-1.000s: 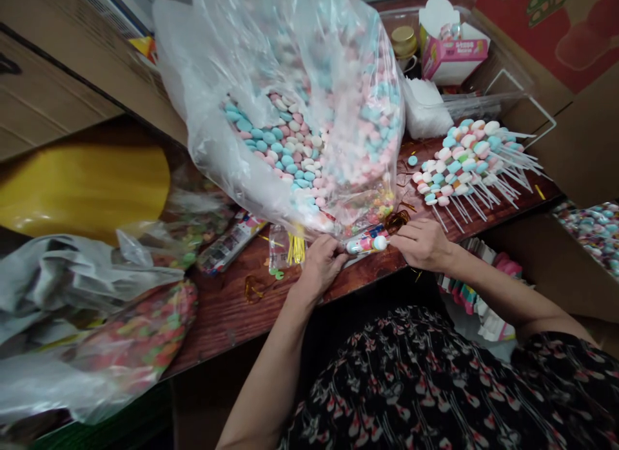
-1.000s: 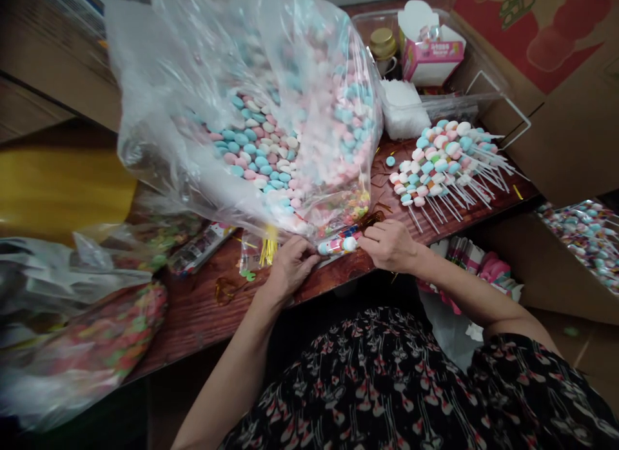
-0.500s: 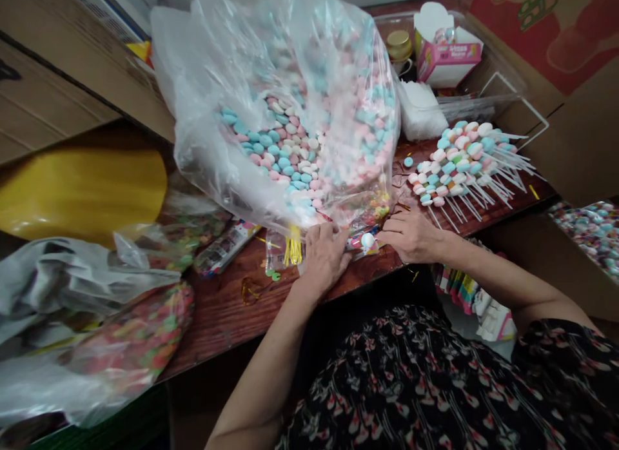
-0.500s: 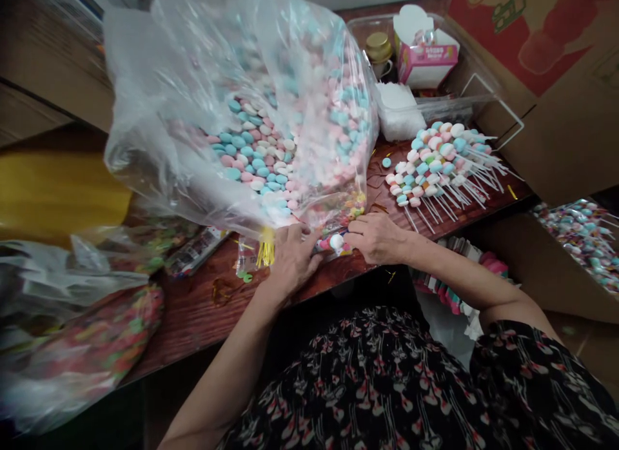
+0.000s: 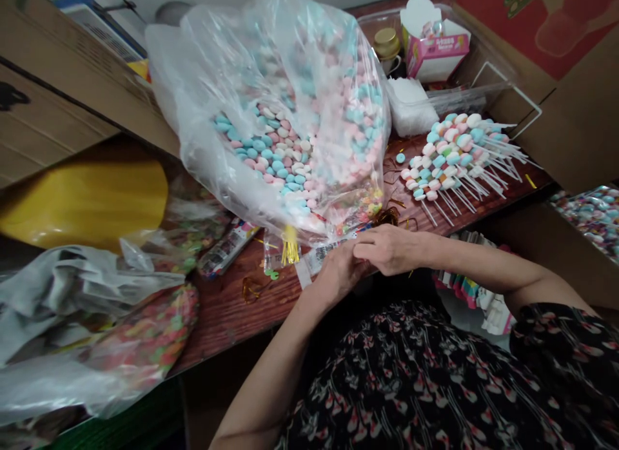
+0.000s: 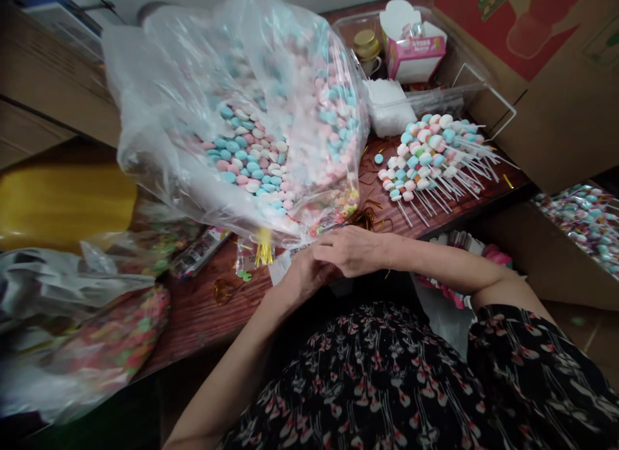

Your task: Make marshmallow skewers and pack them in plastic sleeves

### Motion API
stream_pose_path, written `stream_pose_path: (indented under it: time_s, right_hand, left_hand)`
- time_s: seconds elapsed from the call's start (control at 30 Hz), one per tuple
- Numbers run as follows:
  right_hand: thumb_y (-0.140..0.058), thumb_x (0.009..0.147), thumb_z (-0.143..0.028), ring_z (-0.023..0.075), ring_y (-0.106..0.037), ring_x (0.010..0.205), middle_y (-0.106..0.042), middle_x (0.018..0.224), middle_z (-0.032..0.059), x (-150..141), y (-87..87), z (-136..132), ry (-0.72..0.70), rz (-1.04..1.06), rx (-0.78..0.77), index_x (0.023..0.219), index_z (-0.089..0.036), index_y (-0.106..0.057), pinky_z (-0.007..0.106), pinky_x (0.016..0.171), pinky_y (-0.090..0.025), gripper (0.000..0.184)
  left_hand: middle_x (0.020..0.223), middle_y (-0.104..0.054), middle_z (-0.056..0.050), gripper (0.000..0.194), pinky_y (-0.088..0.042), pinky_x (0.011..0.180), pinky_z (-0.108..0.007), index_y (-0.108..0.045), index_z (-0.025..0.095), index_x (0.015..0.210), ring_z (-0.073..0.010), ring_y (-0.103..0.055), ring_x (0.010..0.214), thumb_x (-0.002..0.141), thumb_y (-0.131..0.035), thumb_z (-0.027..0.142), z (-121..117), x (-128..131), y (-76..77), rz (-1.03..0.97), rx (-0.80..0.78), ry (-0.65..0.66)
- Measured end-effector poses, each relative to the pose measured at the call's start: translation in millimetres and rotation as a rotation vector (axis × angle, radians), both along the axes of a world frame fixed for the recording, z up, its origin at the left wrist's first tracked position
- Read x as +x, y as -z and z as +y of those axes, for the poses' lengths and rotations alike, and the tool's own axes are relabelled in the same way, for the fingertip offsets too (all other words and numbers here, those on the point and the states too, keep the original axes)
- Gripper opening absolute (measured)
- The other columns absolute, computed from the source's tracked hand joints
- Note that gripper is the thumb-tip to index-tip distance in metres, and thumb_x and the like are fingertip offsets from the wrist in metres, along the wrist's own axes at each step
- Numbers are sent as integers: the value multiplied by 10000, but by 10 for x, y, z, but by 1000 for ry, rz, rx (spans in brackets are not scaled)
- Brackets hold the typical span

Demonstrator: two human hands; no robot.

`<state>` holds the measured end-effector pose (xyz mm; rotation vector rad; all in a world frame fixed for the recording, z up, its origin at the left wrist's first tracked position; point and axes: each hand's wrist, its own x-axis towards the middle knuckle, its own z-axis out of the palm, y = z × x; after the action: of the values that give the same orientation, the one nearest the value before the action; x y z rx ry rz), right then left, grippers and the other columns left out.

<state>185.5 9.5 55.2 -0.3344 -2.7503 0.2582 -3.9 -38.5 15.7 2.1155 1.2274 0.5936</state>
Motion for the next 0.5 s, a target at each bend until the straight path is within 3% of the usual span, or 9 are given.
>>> stream_pose_path:
  time_s: [0.13, 0.23, 0.4, 0.5]
  right_hand:
    - [-454, 863, -72, 194, -530, 951, -570, 1014, 118, 14, -162, 74, 81, 160, -146, 1011, -113, -581, 320, 770, -477, 200]
    - [-415, 900, -62, 169, -545, 914, -589, 955, 76, 84, -207, 138, 111, 279, -258, 1023, -140, -603, 315, 792, -476, 237]
    - [-480, 944, -160, 162, -582, 915, -648, 991, 76, 42, -99, 41, 47, 314, -422, 1172, -151, -598, 317, 824, -485, 256]
    - [-480, 967, -234, 158, -589, 853, -658, 923, 71, -76, 28, -72, 123, 398, -487, 1101, -149, -653, 308, 798, -489, 234]
  left_hand:
    - [814, -637, -18, 233, -445, 674, -260, -607, 155, 949, -156, -568, 732, 893, -572, 378, -19, 23, -66, -143, -27, -151]
    - [768, -620, 8, 236, -442, 685, -252, -605, 165, 904, -140, -550, 707, 869, -613, 398, -20, 15, -92, -152, -29, -248]
    - [895, -685, -61, 169, -490, 782, -320, -636, 158, 949, -192, -614, 817, 877, -537, 275, 9, 61, -29, -182, 21, -232]
    - [963, -696, -87, 197, -494, 851, -356, -656, 149, 985, -209, -631, 892, 857, -516, 201, 25, 122, 16, -242, 49, -207]
